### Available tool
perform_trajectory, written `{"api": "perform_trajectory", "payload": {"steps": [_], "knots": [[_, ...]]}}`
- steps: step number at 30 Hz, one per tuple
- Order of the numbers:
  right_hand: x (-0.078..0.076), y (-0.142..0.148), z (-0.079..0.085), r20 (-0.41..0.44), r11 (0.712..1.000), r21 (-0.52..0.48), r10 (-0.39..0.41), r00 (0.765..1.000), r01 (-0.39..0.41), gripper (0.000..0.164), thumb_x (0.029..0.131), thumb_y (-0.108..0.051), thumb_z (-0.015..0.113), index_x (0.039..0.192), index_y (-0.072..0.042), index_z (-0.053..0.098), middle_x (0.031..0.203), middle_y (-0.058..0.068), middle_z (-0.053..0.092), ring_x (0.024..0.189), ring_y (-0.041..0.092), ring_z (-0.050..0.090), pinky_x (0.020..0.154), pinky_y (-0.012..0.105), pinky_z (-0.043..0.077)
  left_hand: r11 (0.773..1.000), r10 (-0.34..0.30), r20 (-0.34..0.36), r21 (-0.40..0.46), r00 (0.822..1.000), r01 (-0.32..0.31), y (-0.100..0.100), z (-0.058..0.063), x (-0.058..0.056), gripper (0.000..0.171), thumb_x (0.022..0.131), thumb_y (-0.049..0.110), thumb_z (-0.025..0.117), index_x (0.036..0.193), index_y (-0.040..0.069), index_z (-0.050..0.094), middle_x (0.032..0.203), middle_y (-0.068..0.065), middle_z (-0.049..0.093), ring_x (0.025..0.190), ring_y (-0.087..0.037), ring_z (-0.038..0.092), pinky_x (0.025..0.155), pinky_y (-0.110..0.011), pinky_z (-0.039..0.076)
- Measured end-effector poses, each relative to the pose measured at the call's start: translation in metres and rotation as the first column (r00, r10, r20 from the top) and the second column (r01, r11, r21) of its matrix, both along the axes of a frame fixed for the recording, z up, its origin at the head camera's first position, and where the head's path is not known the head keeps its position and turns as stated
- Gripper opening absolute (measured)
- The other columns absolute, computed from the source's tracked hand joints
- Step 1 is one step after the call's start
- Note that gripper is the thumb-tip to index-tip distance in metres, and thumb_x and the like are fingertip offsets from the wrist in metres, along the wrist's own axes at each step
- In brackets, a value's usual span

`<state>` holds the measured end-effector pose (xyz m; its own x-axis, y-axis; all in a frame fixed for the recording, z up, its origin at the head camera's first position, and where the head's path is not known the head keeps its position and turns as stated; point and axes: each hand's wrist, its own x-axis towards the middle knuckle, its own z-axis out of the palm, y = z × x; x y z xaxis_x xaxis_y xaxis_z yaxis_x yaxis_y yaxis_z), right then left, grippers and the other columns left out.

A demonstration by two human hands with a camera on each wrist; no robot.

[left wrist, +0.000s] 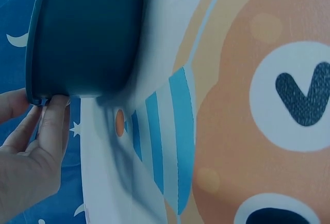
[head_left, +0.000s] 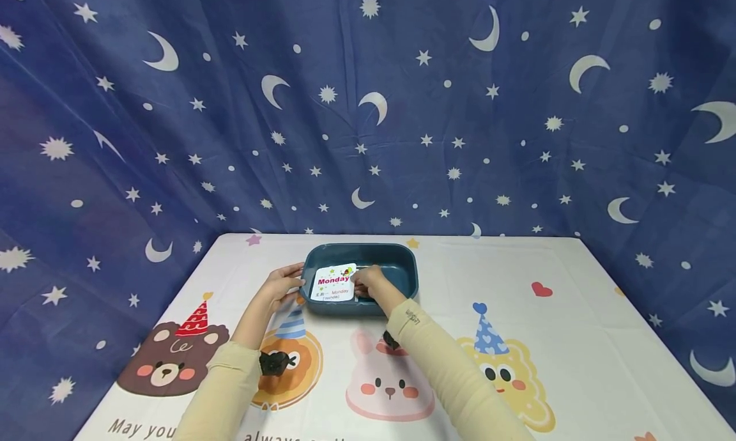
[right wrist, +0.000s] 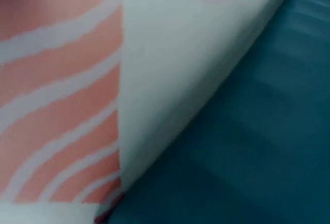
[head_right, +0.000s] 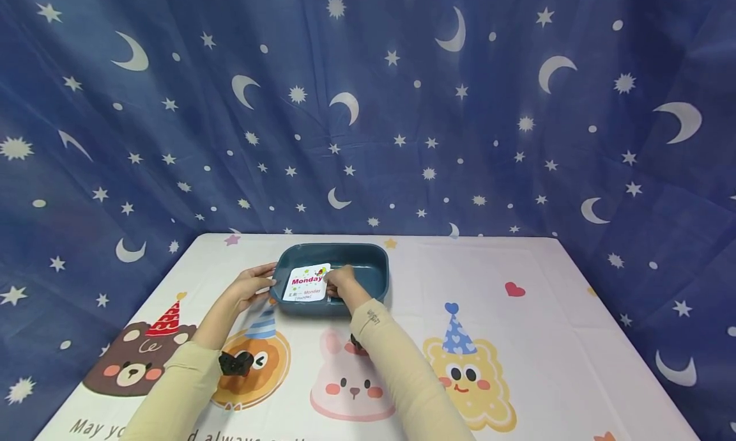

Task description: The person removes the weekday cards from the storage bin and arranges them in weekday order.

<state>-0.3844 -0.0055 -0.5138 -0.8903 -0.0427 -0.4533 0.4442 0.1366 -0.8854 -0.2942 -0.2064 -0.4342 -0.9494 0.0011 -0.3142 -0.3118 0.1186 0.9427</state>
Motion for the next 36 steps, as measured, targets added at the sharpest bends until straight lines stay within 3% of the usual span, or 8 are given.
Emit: {"api": "perform_trajectory", "payload": {"steps": [3,6,10,17,24,31,36], "knots": [[-0.006,-0.004,-0.005,0.001,0.998,0.054,0.031,1.000,-0.031,0.032,0.080,-0.001,0.070,0.108,0.010,0.058,0.080,0.018,0.064,0.053,0.018,0.057,0.054,0.029,0.056,1.000,-0.001,0.004,0.000,1.000,0.001,0.001,0.000,0.000,0.055,0.092,-0.006,0.047,0.145,-0.001,0.031,0.149,-0.022,0.032,0.124,-0.030,0.044,0.094,-0.033,0.052],[0.027,-0.001,0.038,-0.018,0.995,0.099,0.030,0.999,-0.028,0.024,0.085,0.001,0.064,0.108,0.008,0.059,0.080,0.015,0.063,0.056,0.016,0.055,0.057,0.026,0.056,1.000,-0.005,0.004,-0.001,1.000,0.005,0.002,0.000,0.000,0.055,0.092,-0.006,0.046,0.145,-0.001,0.031,0.149,-0.022,0.032,0.124,-0.029,0.044,0.095,-0.033,0.051],[0.054,0.008,0.069,-0.027,0.998,0.058,0.022,0.999,-0.020,0.026,0.088,0.001,0.058,0.113,0.008,0.056,0.068,0.008,0.055,0.050,0.010,0.048,0.048,0.017,0.048,1.000,-0.010,-0.003,-0.003,1.000,0.010,0.003,0.000,0.000,0.055,0.092,-0.006,0.046,0.145,-0.001,0.031,0.149,-0.023,0.033,0.122,-0.028,0.046,0.095,-0.034,0.051],[0.059,0.020,0.081,-0.033,1.000,0.021,0.016,0.999,-0.015,0.033,0.088,0.004,0.052,0.120,0.006,0.053,0.077,0.009,0.061,0.055,0.010,0.054,0.050,0.019,0.044,1.000,-0.020,0.001,0.017,1.000,0.020,0.000,0.001,-0.001,0.057,0.092,-0.006,0.048,0.145,-0.001,0.030,0.150,-0.022,0.031,0.114,-0.023,0.051,0.084,-0.025,0.055],[0.062,0.033,0.089,-0.044,1.000,-0.001,0.026,0.999,-0.026,0.034,0.085,0.004,0.054,0.119,0.004,0.055,0.091,0.013,0.066,0.057,0.010,0.054,0.051,0.020,0.044,0.999,-0.033,0.005,0.004,0.999,0.033,-0.002,0.004,0.001,0.056,0.092,-0.006,0.047,0.145,-0.003,0.029,0.149,-0.024,0.031,0.120,-0.028,0.047,0.098,-0.034,0.049],[0.071,0.048,0.096,-0.053,0.998,-0.028,0.049,0.997,-0.050,0.039,0.086,0.001,0.056,0.125,0.000,0.054,0.092,0.009,0.064,0.064,0.012,0.055,0.052,0.020,0.046,0.999,-0.001,-0.006,-0.033,1.000,0.000,-0.002,0.005,0.003,0.057,0.090,-0.007,0.050,0.144,-0.003,0.033,0.146,-0.023,0.036,0.105,-0.019,0.054,0.081,-0.021,0.054],[0.080,0.062,0.105,-0.087,0.996,-0.060,0.058,0.995,-0.063,0.036,0.087,0.000,0.056,0.124,0.001,0.055,0.095,0.009,0.066,0.067,0.011,0.057,0.053,0.020,0.047,0.998,-0.021,-0.050,-0.060,0.999,0.018,0.000,0.005,0.003,0.055,0.090,-0.006,0.048,0.143,-0.004,0.033,0.145,-0.025,0.036,0.106,-0.019,0.054,0.084,-0.025,0.055]]}}
